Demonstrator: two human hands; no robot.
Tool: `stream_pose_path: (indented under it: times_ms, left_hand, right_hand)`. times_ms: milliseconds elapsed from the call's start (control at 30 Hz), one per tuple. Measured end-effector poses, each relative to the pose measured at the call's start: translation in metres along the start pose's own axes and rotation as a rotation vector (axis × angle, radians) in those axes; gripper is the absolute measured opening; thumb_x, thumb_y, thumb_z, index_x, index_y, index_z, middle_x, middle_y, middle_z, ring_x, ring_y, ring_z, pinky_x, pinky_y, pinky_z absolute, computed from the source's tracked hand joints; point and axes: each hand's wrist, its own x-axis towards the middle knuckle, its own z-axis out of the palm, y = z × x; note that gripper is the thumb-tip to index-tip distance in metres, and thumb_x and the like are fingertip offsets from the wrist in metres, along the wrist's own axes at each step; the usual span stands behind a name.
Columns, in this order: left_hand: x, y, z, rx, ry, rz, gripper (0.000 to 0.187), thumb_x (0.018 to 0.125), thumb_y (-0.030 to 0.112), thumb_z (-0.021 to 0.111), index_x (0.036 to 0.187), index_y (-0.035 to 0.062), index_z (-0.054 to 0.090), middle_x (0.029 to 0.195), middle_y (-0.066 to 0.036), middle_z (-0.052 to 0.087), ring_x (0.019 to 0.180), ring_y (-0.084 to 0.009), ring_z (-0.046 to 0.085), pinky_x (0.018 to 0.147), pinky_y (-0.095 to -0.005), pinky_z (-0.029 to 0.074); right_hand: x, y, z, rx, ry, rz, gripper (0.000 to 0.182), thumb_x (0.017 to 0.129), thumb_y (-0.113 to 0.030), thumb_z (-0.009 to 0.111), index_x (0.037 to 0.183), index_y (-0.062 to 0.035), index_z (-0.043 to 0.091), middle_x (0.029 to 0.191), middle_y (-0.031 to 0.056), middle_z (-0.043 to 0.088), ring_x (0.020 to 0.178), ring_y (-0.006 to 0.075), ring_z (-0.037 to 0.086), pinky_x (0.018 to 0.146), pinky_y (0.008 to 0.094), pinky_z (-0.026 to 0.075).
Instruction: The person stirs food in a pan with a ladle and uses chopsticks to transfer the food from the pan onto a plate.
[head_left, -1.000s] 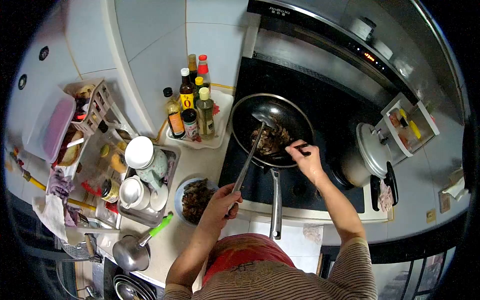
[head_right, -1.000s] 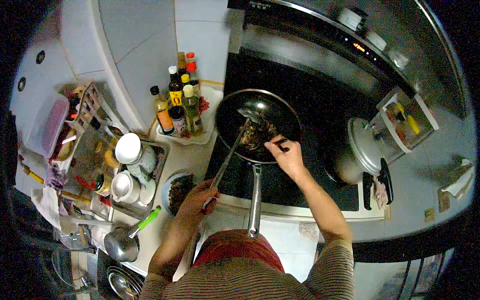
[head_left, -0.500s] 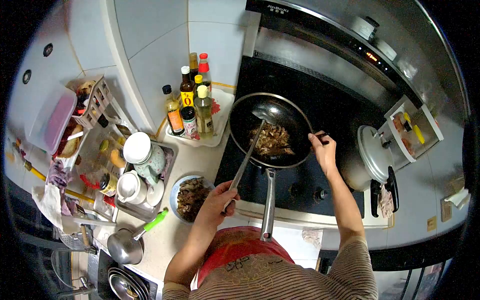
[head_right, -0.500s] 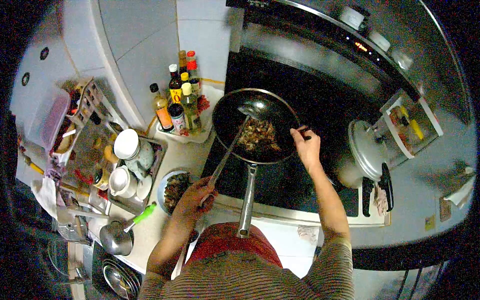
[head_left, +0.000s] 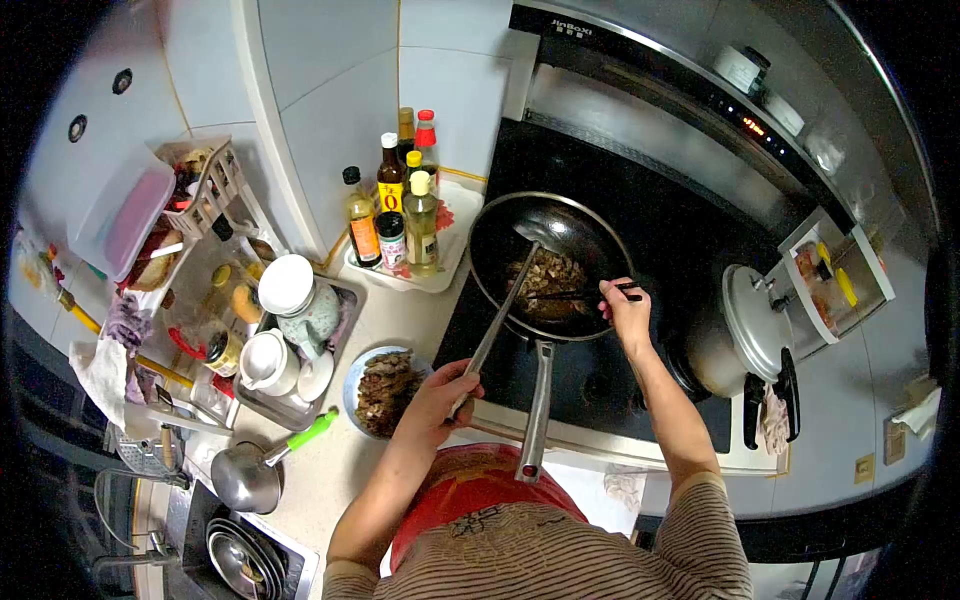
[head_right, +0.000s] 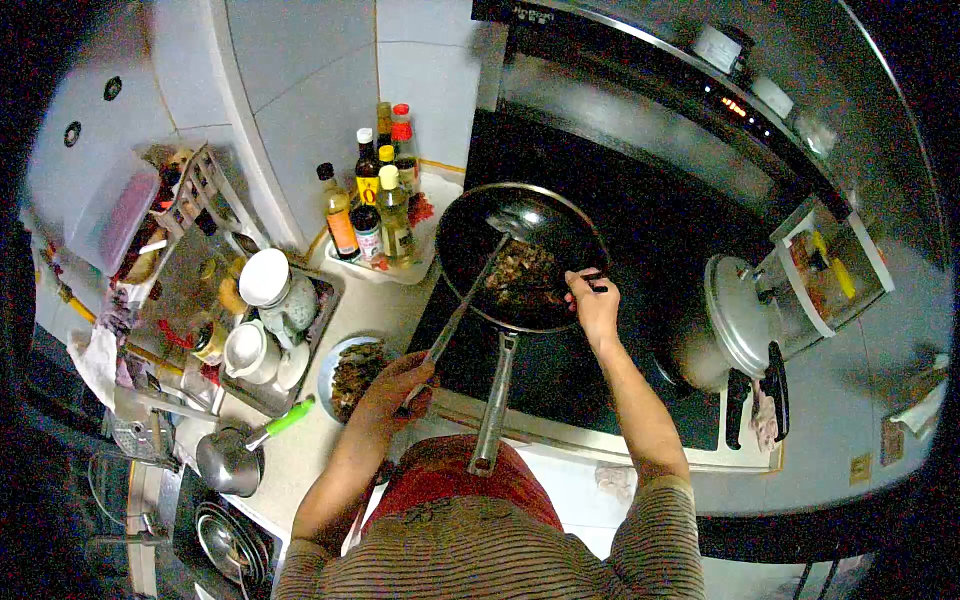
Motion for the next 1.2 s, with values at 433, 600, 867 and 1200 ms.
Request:
stream_pose_path:
  times_ms: [433, 600, 867, 1200]
  left_hand:
    - [0.001, -0.005, -0.002, 0.028, -0.018, 0.006, 0.039, 0.083, 0.022, 0.062, 0.119, 0.0127, 0.049, 0.077, -0.001, 0.056, 0.049, -0.0090, 0.044, 0.048, -0.0245, 0.033]
    - [0.016, -0.014, -0.014, 0.013, -0.108, 0.030, 0.039, 0.083, 0.020, 0.062, 0.118, 0.0111, 0.048, 0.076, -0.002, 0.056, 0.047, -0.0094, 0.045, 0.044, -0.0244, 0.032]
    - [0.021, -0.017, -0.019, 0.023, -0.167, 0.063, 0.037, 0.082, 0.019, 0.062, 0.115, 0.0090, 0.049, 0.075, -0.002, 0.055, 0.048, -0.0093, 0.045, 0.043, -0.0243, 0.033]
    - [0.007, -0.005, -0.012, 0.060, -0.122, 0.055, 0.031, 0.083, 0.024, 0.061, 0.106, 0.0077, 0.051, 0.071, -0.001, 0.052, 0.047, -0.0079, 0.041, 0.043, -0.0227, 0.030]
  right_hand:
    - [-0.004, 0.005, -0.024, -0.245, 0.070, -0.231, 0.026, 0.079, -0.017, 0.066, 0.066, 0.0056, 0.060, 0.059, 0.0030, 0.057, 0.055, 0.0070, 0.047, 0.051, 0.0237, 0.038]
    - [-0.002, 0.014, -0.022, -0.173, 0.115, -0.129, 0.029, 0.078, -0.019, 0.067, 0.065, 0.0056, 0.059, 0.058, 0.0029, 0.055, 0.054, 0.0065, 0.044, 0.049, 0.0252, 0.035]
    - [-0.020, -0.007, -0.016, -0.396, -0.050, -0.604, 0.017, 0.079, -0.012, 0.064, 0.072, 0.0027, 0.062, 0.067, 0.0078, 0.061, 0.053, 0.0125, 0.053, 0.050, 0.0259, 0.041]
    - [-0.041, -0.015, -0.007, -0.586, -0.204, -0.725, 0.012, 0.076, -0.011, 0.065, 0.073, -0.0001, 0.063, 0.081, 0.0105, 0.065, 0.066, 0.0277, 0.063, 0.058, 0.0316, 0.051]
